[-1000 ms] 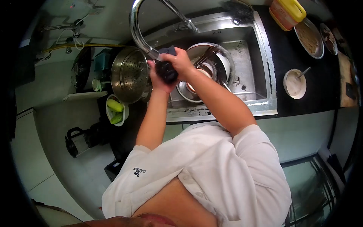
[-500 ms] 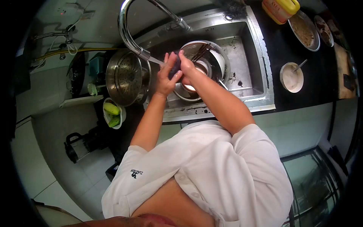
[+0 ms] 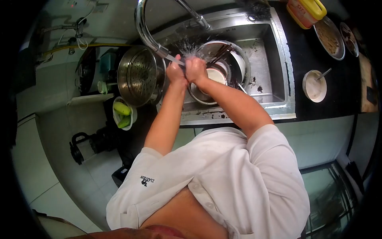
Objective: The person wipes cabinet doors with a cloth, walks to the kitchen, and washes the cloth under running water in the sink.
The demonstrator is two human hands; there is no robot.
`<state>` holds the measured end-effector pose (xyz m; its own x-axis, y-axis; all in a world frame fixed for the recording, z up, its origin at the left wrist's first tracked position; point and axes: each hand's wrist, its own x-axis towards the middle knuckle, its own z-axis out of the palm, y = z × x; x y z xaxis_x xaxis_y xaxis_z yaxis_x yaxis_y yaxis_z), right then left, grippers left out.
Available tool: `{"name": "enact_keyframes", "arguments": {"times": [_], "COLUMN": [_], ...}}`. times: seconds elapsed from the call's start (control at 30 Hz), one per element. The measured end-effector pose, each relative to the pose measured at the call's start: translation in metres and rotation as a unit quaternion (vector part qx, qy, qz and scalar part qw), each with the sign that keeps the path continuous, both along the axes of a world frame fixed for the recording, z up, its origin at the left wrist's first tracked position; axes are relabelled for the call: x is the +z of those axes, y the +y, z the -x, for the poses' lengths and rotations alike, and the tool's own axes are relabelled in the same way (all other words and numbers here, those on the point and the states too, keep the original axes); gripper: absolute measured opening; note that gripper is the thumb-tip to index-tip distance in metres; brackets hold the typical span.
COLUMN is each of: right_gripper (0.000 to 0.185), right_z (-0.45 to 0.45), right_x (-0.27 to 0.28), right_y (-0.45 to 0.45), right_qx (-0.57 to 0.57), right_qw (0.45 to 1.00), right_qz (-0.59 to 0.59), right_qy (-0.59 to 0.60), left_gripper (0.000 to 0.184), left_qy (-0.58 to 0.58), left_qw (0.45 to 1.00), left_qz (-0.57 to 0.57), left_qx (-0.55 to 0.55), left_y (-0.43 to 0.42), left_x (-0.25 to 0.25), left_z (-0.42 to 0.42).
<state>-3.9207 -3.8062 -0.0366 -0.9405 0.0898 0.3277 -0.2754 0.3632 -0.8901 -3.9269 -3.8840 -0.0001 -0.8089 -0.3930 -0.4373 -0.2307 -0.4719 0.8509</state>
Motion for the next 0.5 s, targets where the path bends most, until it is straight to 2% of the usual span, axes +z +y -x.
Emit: {"name": "enact_keyframes", "arguments": {"times": [0.07, 0.1, 0.13, 0.2, 0.23, 0.3, 0.37, 0.4, 0.43, 0.47, 0.5], "right_gripper": [0.025, 0.022, 0.021, 0.022, 0.022, 0.025, 0.028, 0.032, 0.046, 0.048, 0.051], "right_z": [0.001, 0.001, 0.003, 0.010, 0.011, 0.012, 0.008, 0.006, 0.007, 0.005, 0.001], "right_x": [-0.003, 0.004, 0.011, 0.002, -0.002, 0.004, 0.010, 0.011, 0.004, 0.012, 0.027], "right_y": [0.007, 0.012, 0.025, 0.030, 0.036, 0.048, 0.054, 0.057, 0.058, 0.060, 0.066], "right_qx": [0.038, 0.059, 0.130, 0.167, 0.181, 0.210, 0.154, 0.126, 0.106, 0.115, 0.123], "right_qw": [0.997, 0.997, 0.982, 0.978, 0.974, 0.962, 0.982, 0.988, 0.991, 0.989, 0.985], "right_qz": [-0.058, -0.050, -0.114, -0.105, -0.124, -0.162, -0.108, -0.080, -0.052, -0.031, -0.011], "right_qy": [0.026, 0.005, 0.080, 0.066, 0.063, 0.059, -0.004, -0.037, -0.064, -0.092, -0.119], "left_gripper": [0.014, 0.020, 0.020, 0.021, 0.024, 0.027, 0.032, 0.034, 0.036, 0.038, 0.050], "left_qy": [-0.076, -0.100, -0.129, -0.184, -0.219, -0.226, -0.183, -0.136, -0.089, -0.042, -0.050], "left_qw": [0.989, 0.970, 0.961, 0.936, 0.935, 0.937, 0.949, 0.963, 0.973, 0.978, 0.969], "left_qz": [-0.125, -0.202, -0.216, -0.241, -0.243, -0.229, -0.214, -0.165, -0.115, -0.065, 0.055], "left_qx": [0.004, -0.085, -0.115, -0.180, -0.135, -0.138, -0.145, -0.162, -0.178, -0.193, -0.236], "left_y": [-0.012, -0.024, -0.031, -0.025, -0.028, -0.029, -0.027, -0.029, -0.032, -0.034, -0.023], "left_x": [-0.013, -0.021, -0.031, -0.010, -0.019, -0.020, -0.009, -0.009, -0.012, -0.013, 0.016], "left_z": [0.012, 0.017, 0.016, 0.018, 0.019, 0.014, 0.007, 0.003, 0.000, -0.005, -0.015]}}
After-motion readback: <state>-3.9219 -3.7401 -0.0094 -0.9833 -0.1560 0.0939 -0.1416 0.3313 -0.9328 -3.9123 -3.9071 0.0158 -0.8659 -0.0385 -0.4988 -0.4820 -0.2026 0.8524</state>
